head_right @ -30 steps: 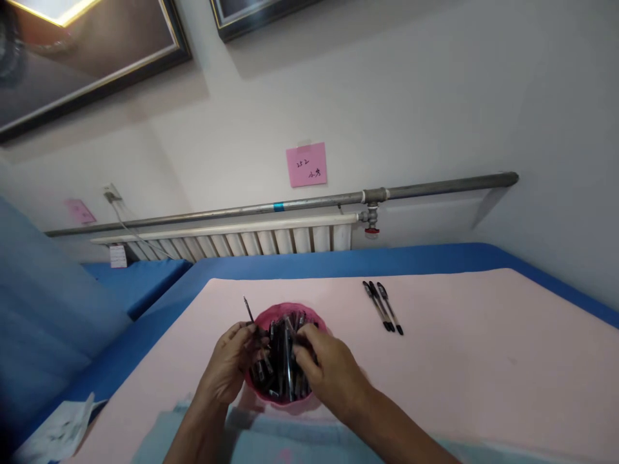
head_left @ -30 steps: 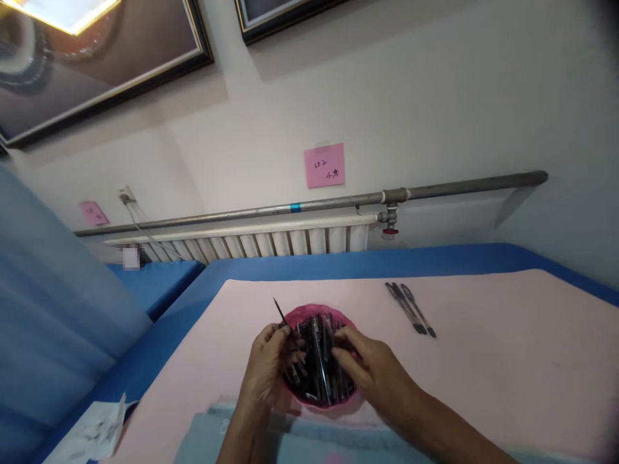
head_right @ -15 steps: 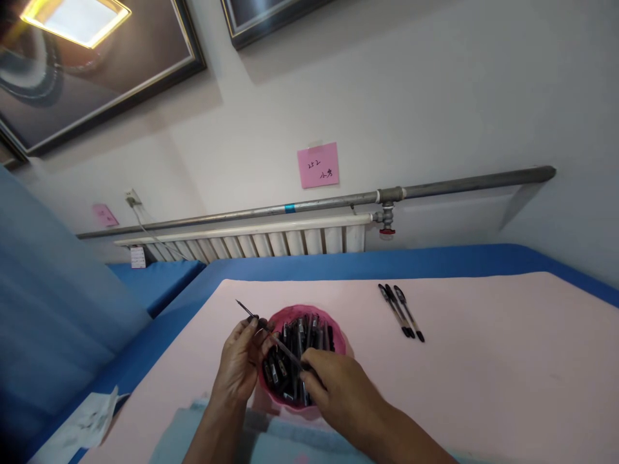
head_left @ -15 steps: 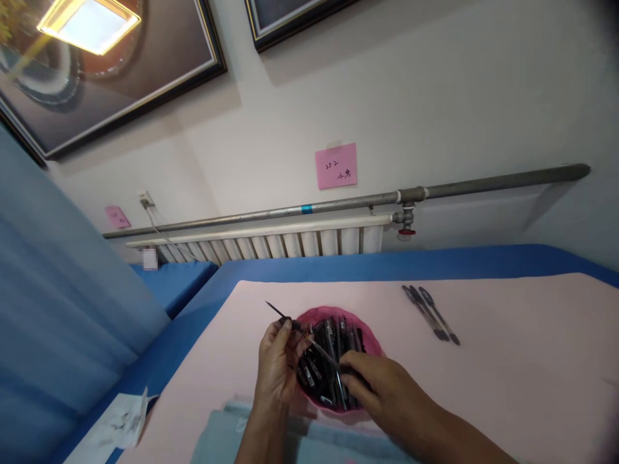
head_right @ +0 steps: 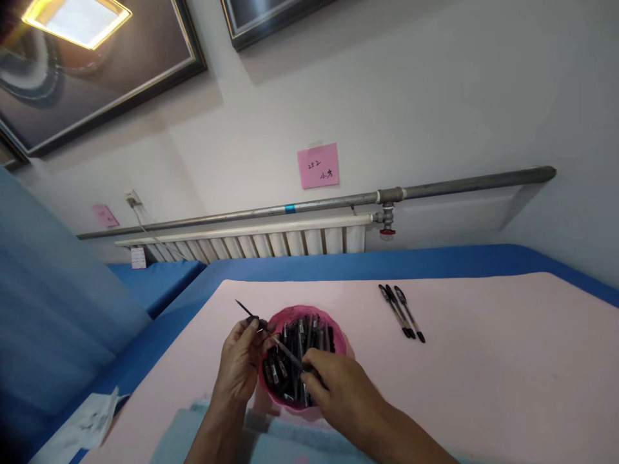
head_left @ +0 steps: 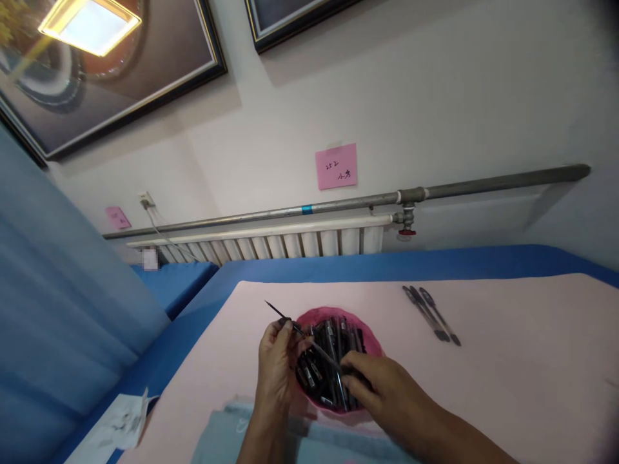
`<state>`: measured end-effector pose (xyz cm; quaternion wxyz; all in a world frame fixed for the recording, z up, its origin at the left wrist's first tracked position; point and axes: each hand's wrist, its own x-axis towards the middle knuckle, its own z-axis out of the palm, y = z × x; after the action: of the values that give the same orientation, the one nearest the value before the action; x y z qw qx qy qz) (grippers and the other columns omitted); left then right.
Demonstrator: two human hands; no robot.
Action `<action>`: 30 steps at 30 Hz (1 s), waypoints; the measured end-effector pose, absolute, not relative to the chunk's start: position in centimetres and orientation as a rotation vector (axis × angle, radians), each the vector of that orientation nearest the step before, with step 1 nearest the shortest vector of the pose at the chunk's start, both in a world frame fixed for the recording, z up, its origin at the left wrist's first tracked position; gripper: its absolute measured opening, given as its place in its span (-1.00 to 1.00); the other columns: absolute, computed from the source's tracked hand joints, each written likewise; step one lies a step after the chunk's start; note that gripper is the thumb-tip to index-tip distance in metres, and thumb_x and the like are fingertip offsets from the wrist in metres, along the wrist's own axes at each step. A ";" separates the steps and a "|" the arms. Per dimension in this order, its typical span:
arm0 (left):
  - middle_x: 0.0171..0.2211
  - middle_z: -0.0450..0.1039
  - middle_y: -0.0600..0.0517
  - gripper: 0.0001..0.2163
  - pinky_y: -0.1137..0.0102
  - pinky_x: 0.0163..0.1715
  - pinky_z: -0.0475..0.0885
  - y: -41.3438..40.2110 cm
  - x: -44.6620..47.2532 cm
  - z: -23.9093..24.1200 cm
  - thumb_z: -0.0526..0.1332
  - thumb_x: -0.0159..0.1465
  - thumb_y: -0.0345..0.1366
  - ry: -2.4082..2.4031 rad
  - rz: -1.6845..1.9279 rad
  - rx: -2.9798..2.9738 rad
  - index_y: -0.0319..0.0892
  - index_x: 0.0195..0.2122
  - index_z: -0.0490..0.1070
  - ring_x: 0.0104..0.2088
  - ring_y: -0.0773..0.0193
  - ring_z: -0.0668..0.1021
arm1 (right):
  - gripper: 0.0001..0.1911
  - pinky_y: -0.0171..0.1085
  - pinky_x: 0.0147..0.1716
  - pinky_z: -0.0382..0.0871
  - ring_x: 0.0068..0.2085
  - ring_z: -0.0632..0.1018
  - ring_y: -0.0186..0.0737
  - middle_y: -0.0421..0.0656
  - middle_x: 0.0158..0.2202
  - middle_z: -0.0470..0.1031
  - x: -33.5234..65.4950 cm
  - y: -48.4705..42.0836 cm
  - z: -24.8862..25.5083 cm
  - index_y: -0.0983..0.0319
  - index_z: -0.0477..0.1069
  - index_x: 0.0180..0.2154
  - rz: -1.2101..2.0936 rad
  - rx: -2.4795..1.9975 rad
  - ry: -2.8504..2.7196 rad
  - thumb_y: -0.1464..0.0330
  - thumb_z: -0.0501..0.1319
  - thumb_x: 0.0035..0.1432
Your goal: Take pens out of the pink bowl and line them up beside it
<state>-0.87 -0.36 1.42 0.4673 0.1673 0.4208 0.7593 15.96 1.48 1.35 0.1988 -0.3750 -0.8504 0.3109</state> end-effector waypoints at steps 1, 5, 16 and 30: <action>-0.53 0.44 0.11 -0.73 0.50 -0.48 0.45 -0.3 -0.9 1.4 0.38 -0.08 -0.31 1.030 1.864 0.409 -0.21 -0.46 0.28 -0.53 0.41 0.51 | -0.86 -0.30 -0.43 0.25 -0.40 0.46 -0.25 -0.21 -0.44 0.46 16.0 1.5 1.4 0.19 0.34 -0.41 0.870 -1.051 -2.379 0.42 0.03 0.14; -0.52 0.44 0.09 -0.72 0.46 -0.46 0.46 -0.2 -1.1 1.1 0.38 -0.08 -0.30 1.052 1.854 0.413 -0.21 -0.45 0.28 -0.51 0.38 0.52 | -0.85 -0.30 -0.44 0.24 -0.40 0.45 -0.25 -0.22 -0.45 0.46 16.0 1.5 1.2 0.19 0.34 -0.40 0.859 -1.047 -2.384 0.43 0.03 0.14; -0.53 0.41 0.10 -0.73 0.51 -0.50 0.42 -0.2 -1.2 1.1 0.38 -0.09 -0.28 1.097 1.859 0.445 -0.21 -0.46 0.29 -0.48 0.37 0.53 | -0.83 -0.26 -0.42 0.25 -0.37 0.47 -0.20 -0.16 -0.42 0.47 15.9 1.4 1.5 0.21 0.36 -0.40 0.721 -1.016 -2.445 0.46 0.02 0.14; -0.55 0.43 0.09 -0.72 0.45 -0.48 0.46 -0.3 -0.9 1.4 0.39 -0.10 -0.29 1.059 1.863 0.415 -0.20 -0.47 0.28 -0.52 0.35 0.53 | -0.85 -0.29 -0.42 0.22 -0.37 0.46 -0.21 -0.17 -0.40 0.47 16.1 1.5 1.6 0.21 0.36 -0.39 0.661 -0.992 -2.484 0.46 0.04 0.14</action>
<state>-0.87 -0.30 1.41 0.4612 0.1688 0.4303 0.7574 16.09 1.48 1.56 0.1920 -0.3532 -0.8848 0.2355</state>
